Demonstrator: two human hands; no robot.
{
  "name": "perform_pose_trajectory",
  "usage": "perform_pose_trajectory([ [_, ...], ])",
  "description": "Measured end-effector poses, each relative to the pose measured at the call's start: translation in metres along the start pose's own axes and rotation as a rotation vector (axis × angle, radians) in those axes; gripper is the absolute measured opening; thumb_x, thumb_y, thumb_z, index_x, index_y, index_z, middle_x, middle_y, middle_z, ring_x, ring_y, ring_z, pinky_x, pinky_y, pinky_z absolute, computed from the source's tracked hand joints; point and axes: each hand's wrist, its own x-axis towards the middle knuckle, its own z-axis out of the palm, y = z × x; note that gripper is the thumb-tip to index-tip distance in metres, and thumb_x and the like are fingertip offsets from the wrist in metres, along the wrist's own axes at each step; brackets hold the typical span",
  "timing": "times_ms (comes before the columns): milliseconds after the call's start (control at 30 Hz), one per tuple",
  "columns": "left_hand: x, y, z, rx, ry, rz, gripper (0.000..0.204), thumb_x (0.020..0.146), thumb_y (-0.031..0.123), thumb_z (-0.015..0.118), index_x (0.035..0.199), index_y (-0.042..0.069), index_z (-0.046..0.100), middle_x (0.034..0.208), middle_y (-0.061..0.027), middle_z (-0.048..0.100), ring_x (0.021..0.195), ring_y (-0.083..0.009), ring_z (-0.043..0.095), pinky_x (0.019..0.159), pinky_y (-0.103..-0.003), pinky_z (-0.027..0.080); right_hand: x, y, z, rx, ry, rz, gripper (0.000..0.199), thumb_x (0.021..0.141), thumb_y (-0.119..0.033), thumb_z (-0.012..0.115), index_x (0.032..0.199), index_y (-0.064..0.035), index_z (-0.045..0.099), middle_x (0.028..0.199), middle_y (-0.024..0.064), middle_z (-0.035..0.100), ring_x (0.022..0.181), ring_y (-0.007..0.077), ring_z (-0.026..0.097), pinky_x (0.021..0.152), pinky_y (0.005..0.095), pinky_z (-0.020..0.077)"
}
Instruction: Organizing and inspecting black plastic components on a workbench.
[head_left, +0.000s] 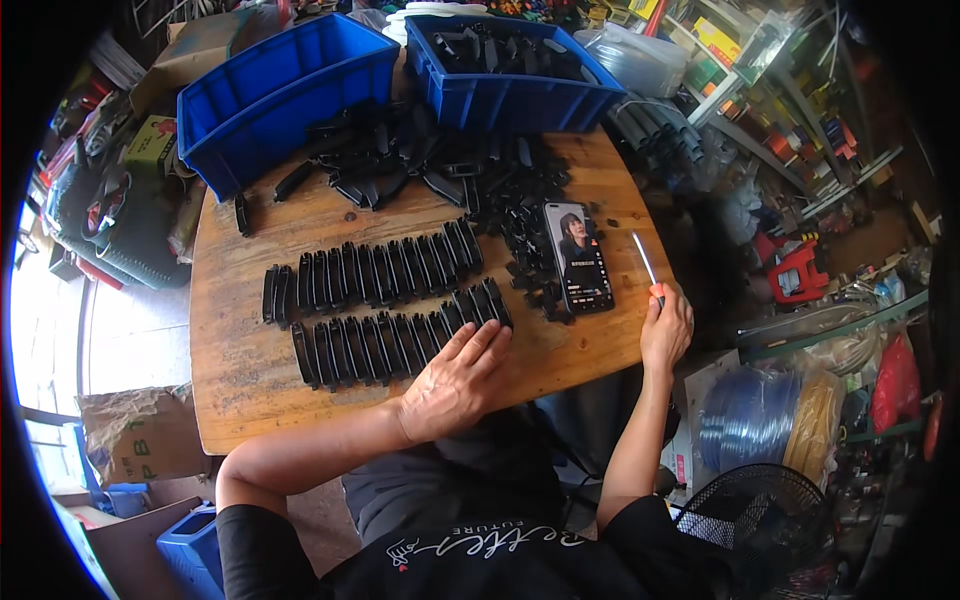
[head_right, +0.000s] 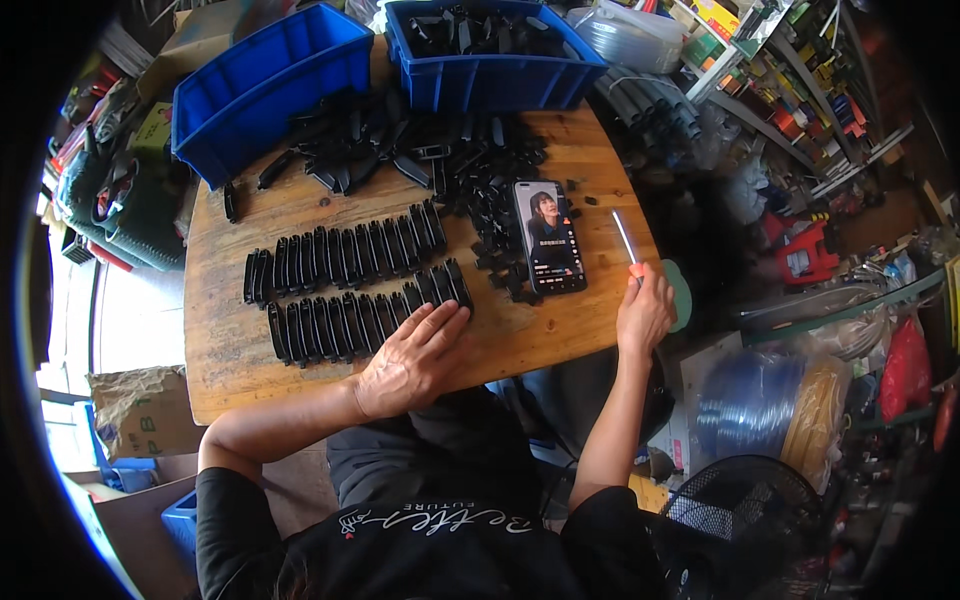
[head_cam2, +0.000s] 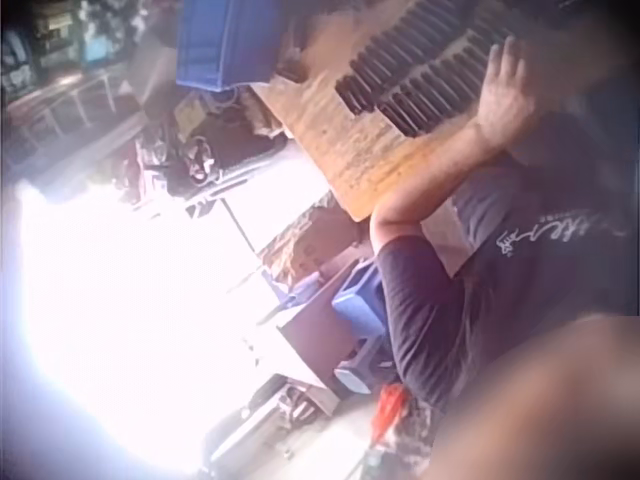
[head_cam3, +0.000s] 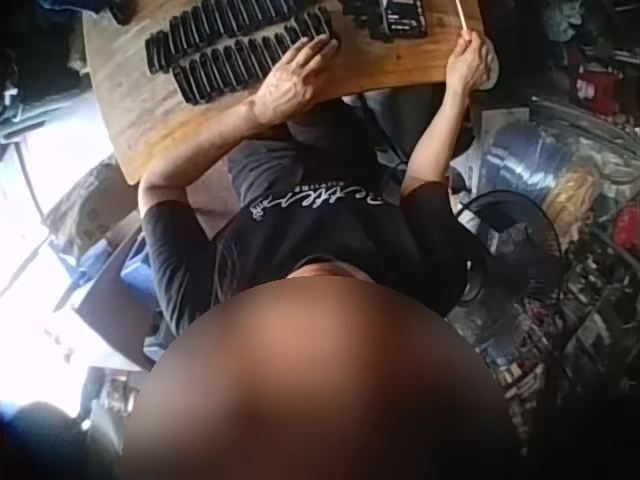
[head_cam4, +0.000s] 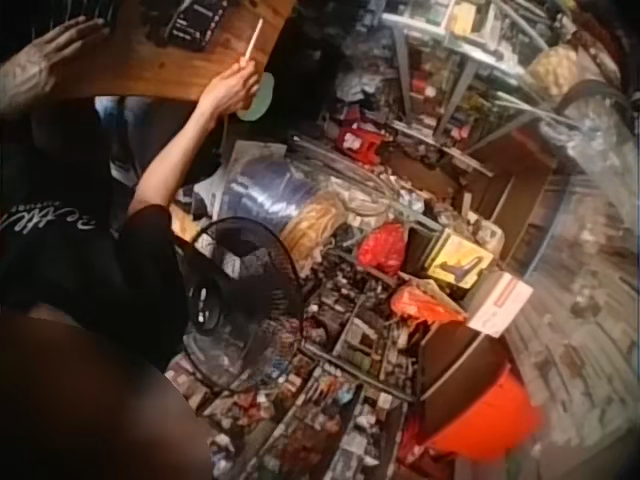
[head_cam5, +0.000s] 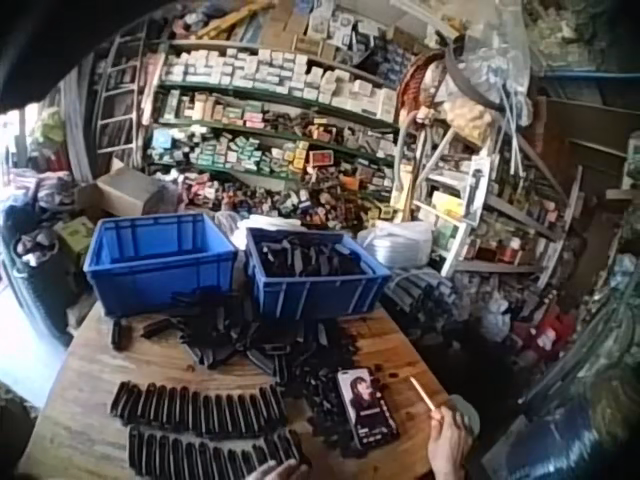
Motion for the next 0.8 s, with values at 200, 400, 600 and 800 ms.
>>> perform_pose_trajectory([
  [200,0.0,0.002,0.004,0.015,-0.01,0.002,0.06,0.087,0.036,0.062,0.136,0.006,0.045,0.147,-0.0234,0.033,0.14,-0.0383,0.028,0.112,-0.05,0.029,0.0,-0.019,-0.012,1.21,0.233,0.511,0.03,0.096,-0.029,0.059,0.117,-0.0069,0.061,0.086,-0.0009,0.059,0.074,0.0082,0.053,0.065,0.0237,0.0439],
  [400,0.005,0.005,0.0,0.073,-0.128,-0.007,0.061,0.089,0.042,0.056,0.137,0.007,0.044,0.146,-0.023,0.034,0.141,-0.0378,0.025,0.115,-0.05,0.023,-0.005,-0.112,-0.04,1.759,0.052,0.149,0.023,0.095,-0.026,0.06,0.099,-0.0035,0.061,0.07,0.0021,0.056,0.066,0.0113,0.054,0.059,0.0254,0.0463],
  [600,0.004,0.004,0.001,0.049,-0.057,0.004,0.055,0.088,0.04,0.056,0.13,0.005,0.052,0.141,-0.0231,0.04,0.137,-0.0376,0.032,0.112,-0.05,0.028,0.008,-0.191,-0.053,1.909,-0.369,-0.034,0.025,0.095,-0.024,0.061,0.088,0.0002,0.061,0.067,0.0023,0.056,0.06,0.0091,0.052,0.056,0.0227,0.0436],
  [800,0.001,0.005,0.001,0.069,-0.068,-0.004,0.058,0.089,0.043,0.053,0.131,0.004,0.05,0.142,-0.0218,0.04,0.137,-0.038,0.031,0.114,-0.049,0.024,0.04,-0.229,-0.071,1.871,-0.299,-0.094,0.037,0.097,-0.031,0.057,0.071,-0.0053,0.052,0.058,0.0005,0.048,0.052,0.0101,0.047,0.056,0.028,0.0425],
])
